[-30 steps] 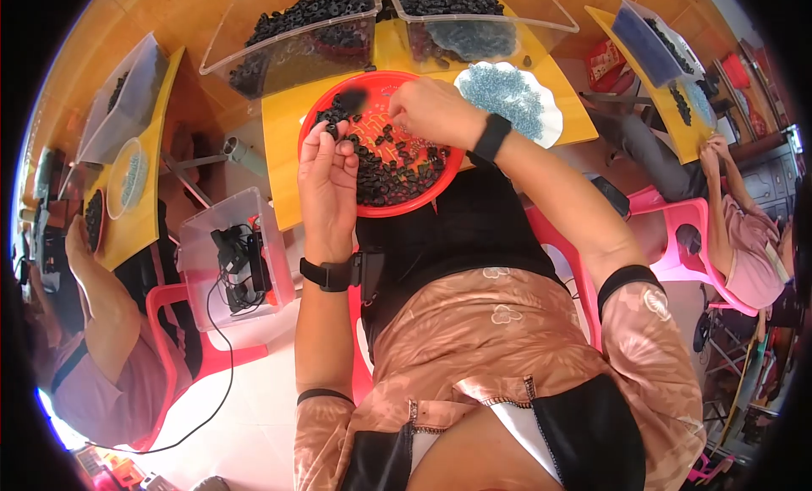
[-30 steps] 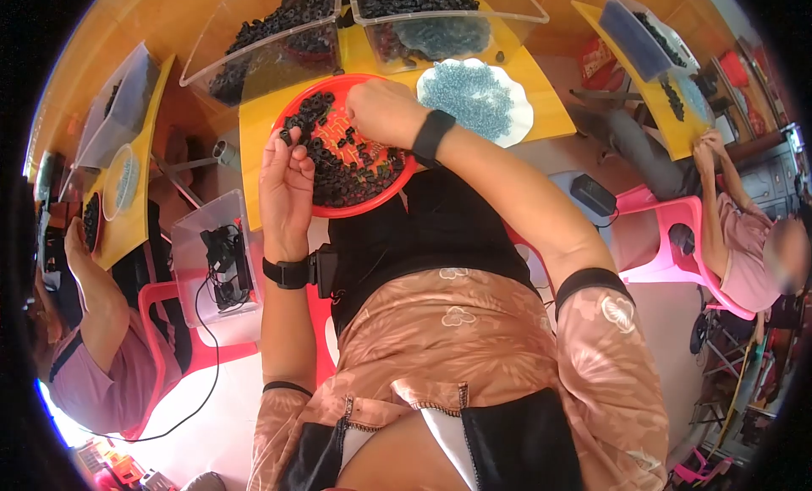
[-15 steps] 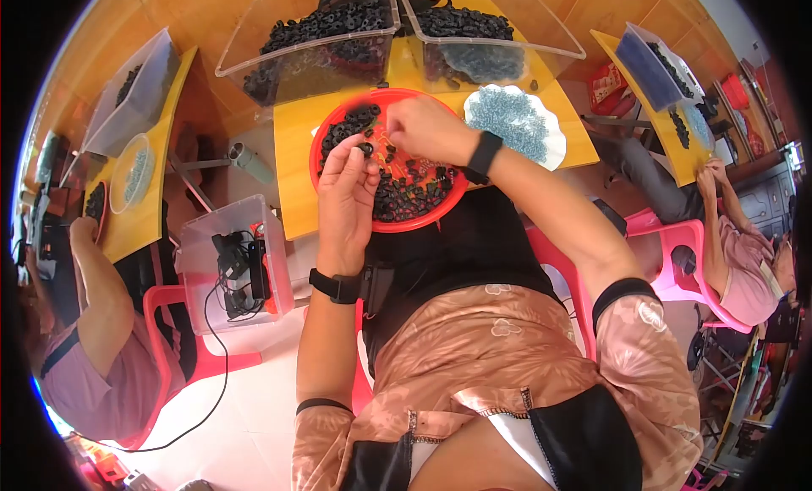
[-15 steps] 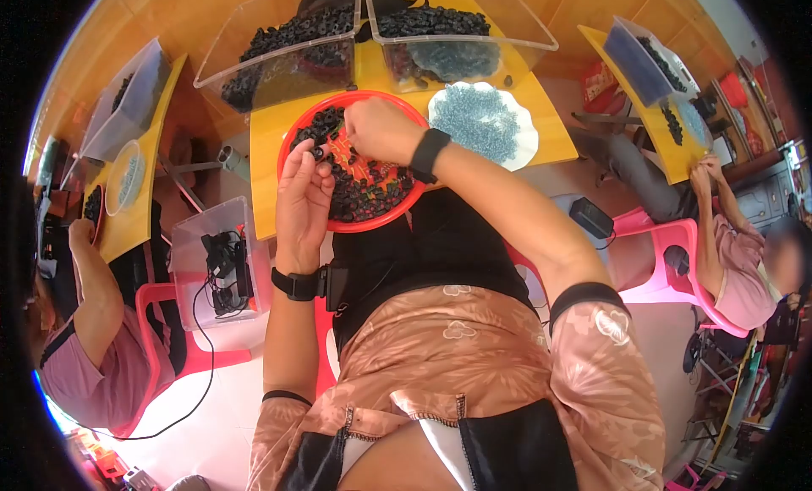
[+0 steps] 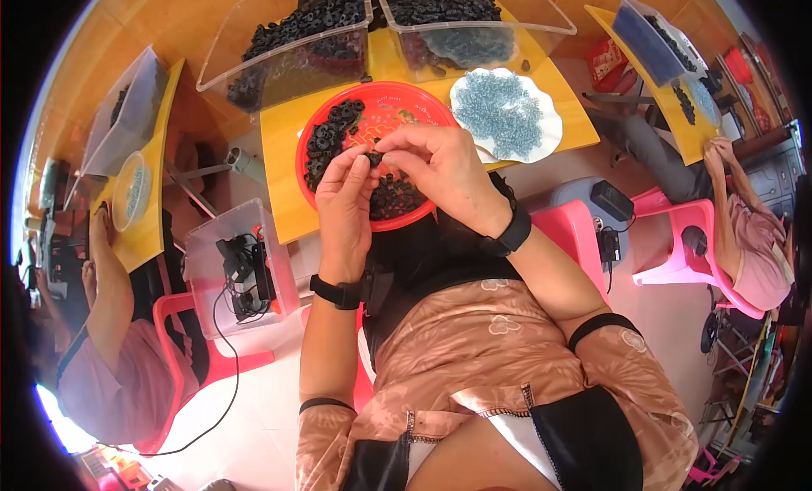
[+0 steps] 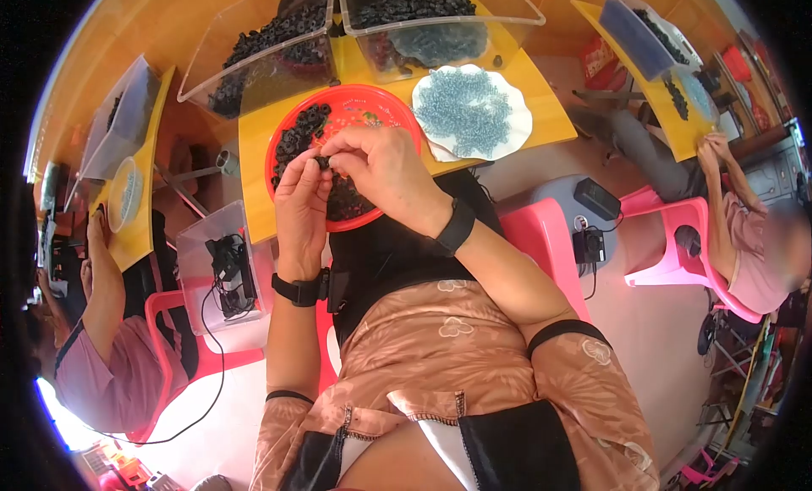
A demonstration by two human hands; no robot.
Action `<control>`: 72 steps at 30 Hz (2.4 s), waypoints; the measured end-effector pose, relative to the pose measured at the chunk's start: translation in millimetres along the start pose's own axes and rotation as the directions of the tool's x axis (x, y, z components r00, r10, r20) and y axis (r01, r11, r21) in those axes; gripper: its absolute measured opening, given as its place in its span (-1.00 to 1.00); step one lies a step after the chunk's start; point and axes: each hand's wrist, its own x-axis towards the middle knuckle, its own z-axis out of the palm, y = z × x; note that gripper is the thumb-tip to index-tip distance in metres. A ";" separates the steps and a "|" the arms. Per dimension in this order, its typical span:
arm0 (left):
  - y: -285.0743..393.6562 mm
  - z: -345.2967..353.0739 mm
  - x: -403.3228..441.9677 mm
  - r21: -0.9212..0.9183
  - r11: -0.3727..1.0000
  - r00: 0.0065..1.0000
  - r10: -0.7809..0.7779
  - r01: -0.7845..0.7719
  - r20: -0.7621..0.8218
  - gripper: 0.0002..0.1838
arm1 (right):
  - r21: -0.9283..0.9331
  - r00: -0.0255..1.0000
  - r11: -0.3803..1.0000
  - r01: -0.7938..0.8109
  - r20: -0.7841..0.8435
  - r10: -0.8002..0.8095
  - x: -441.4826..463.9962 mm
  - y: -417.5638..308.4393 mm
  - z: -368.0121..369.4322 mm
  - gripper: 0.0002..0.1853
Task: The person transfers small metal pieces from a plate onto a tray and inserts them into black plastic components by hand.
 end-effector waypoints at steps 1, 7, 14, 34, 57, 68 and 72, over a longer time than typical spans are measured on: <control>-0.5 1.0 0.2 -0.001 1.000 1.000 0.001 -0.001 -0.003 -0.79 | -0.014 1.000 1.000 0.009 0.002 -0.009 0.4 -0.6 -0.8 -0.89; -1.3 3.1 -3.2 0.026 0.999 0.999 0.042 -0.042 -0.004 -0.81 | 0.048 0.999 0.998 0.047 -0.025 -0.046 -2.4 0.6 3.3 -0.84; -1.9 5.9 -5.4 0.036 0.996 0.996 0.085 -0.085 0.020 -0.83 | 0.121 0.997 0.990 -0.073 0.035 0.069 -4.4 -0.8 -2.2 -0.79; -12.4 6.8 -10.4 0.266 0.912 0.948 0.285 -0.313 0.139 -0.87 | 0.447 0.977 0.872 -0.199 0.022 0.212 -20.0 9.4 0.2 -0.69; -6.2 14.6 -11.6 0.300 0.901 0.939 0.247 -0.313 0.238 -0.96 | 0.528 0.980 0.827 -0.196 0.126 0.152 -22.6 13.8 -12.8 -0.78; 2.0 9.9 -13.8 0.131 0.967 0.932 0.165 -0.217 0.323 -0.91 | 0.578 0.932 0.737 -0.351 0.295 0.212 -18.6 20.0 -15.5 -0.82; -0.4 13.6 -16.3 0.107 0.965 0.933 0.198 -0.240 0.302 -0.90 | 0.565 0.946 0.765 -0.309 0.262 0.189 -20.2 19.5 -14.7 -0.86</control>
